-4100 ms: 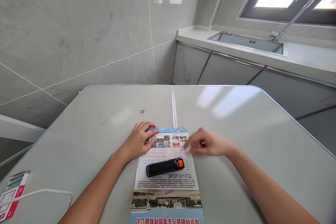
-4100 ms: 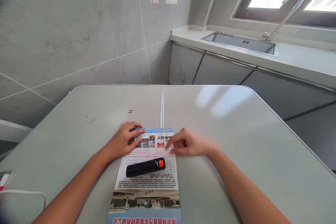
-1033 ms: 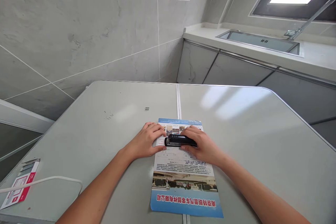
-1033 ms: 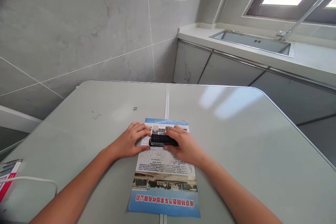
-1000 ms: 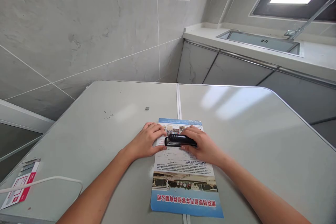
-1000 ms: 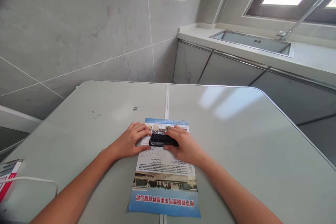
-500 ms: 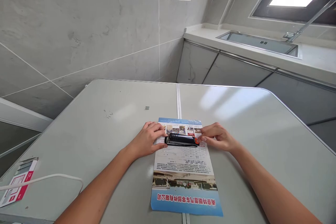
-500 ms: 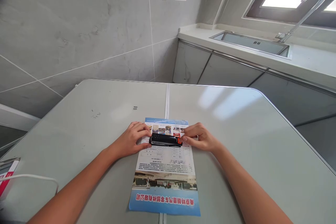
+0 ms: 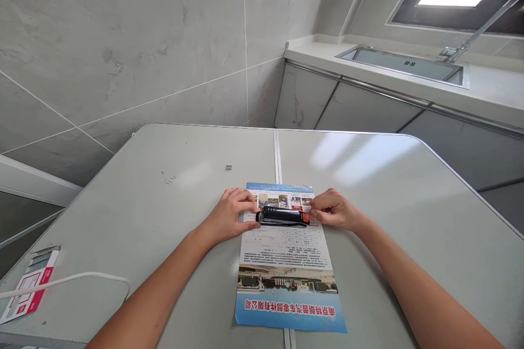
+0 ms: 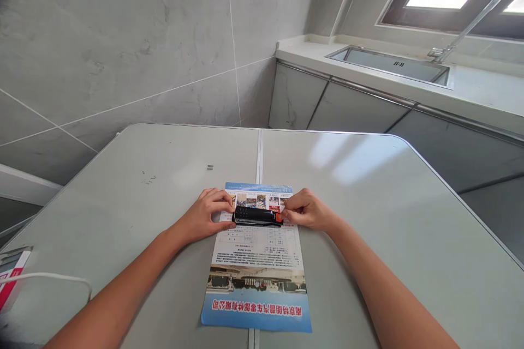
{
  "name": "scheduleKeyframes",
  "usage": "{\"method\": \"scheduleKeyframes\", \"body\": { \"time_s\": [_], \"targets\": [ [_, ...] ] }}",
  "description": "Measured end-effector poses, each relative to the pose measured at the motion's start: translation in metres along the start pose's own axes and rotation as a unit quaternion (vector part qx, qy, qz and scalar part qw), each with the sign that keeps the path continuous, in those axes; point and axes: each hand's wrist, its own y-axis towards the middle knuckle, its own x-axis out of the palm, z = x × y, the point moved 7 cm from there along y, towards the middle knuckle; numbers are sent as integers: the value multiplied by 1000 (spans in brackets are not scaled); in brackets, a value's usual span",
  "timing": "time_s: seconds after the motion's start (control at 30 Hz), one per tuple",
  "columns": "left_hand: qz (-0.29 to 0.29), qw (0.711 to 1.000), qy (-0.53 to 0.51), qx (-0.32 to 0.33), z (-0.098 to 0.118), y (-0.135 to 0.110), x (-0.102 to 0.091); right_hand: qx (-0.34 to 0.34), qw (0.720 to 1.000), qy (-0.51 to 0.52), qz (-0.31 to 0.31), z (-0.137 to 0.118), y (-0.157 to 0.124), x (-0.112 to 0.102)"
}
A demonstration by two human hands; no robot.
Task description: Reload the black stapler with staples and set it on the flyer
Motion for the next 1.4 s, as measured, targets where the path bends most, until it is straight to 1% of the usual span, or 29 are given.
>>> {"method": "scheduleKeyframes", "body": {
  "time_s": [0.13, 0.23, 0.27, 0.3, 0.4, 0.43, 0.47, 0.5, 0.57, 0.63, 0.7, 0.8, 0.87, 0.93, 1.0, 1.03, 1.07, 1.1, 1.17, 1.23, 1.27, 1.33, 1.4],
  "targets": [
    [-1, 1000, -3, -4, -1, 0, 0, 12, 1000, 5, -6, 6, 0, -1],
    [0, 1000, -3, -3, -1, 0, 1, 2, 1000, 19, 6, -2, 1, -1],
    [0, 1000, -3, -1, -1, 0, 0, -2, 999, 22, 24, -8, 2, -2],
    [1, 1000, -3, 0, -1, 0, 0, -3, 998, 25, 56, -13, 3, -5],
    [3, 1000, -3, 0, -1, -1, 0, 3, 983, 25, 183, -28, 6, -11],
    [3, 1000, -1, 0, -1, -1, 0, 2, 978, 18, 207, -33, 7, -10],
    [2, 1000, 0, 0, -1, -1, 0, -4, 978, 7, 210, -38, 10, -5],
    [2, 1000, 2, 0, -1, -1, 0, -16, 981, -7, 194, -42, 13, 3],
    [3, 1000, 6, 0, 0, -1, 0, -34, 991, -38, 127, -47, 20, 22],
    [3, 1000, 10, 0, 1, -1, 0, -31, 994, -73, 76, -46, 23, 37],
    [1, 1000, 14, 0, 2, -1, 0, -17, 993, -101, 63, -43, 22, 43],
    [-1, 1000, 19, 9, 4, -2, -1, -24, 992, -101, 70, -44, 19, 43],
    [13, 1000, 13, 11, 6, -3, -4, -27, 992, -92, 84, -46, 16, 41],
    [35, 999, -22, 5, 6, -4, -8, -27, 987, -92, 126, -47, 14, 35],
    [63, 992, -103, -18, 3, -5, -10, -41, 976, -105, 187, -51, 10, 29],
    [77, 983, -163, -34, 0, -5, -10, -56, 967, -118, 217, -55, 8, 26],
    [84, 967, -234, -53, -3, -6, -8, -76, 957, -137, 243, -60, 6, 24],
    [81, 944, -312, -71, -7, -6, -5, -97, 947, -162, 260, -65, 4, 24],
    [53, 882, -458, -96, -9, -5, 4, -136, 926, -224, 270, -76, 0, 26],
    [6, 825, -556, -105, -5, -4, 10, -167, 912, -283, 247, -86, -2, 31],
    [-14, 803, -586, -109, -3, -4, 11, -179, 908, -303, 229, -89, -3, 34],
    [-45, 772, -621, -125, 0, -6, 11, -197, 906, -325, 186, -94, -3, 41],
    [-62, 751, -641, -145, -1, -8, 12, -204, 907, -336, 153, -96, -3, 46]
  ]
}}
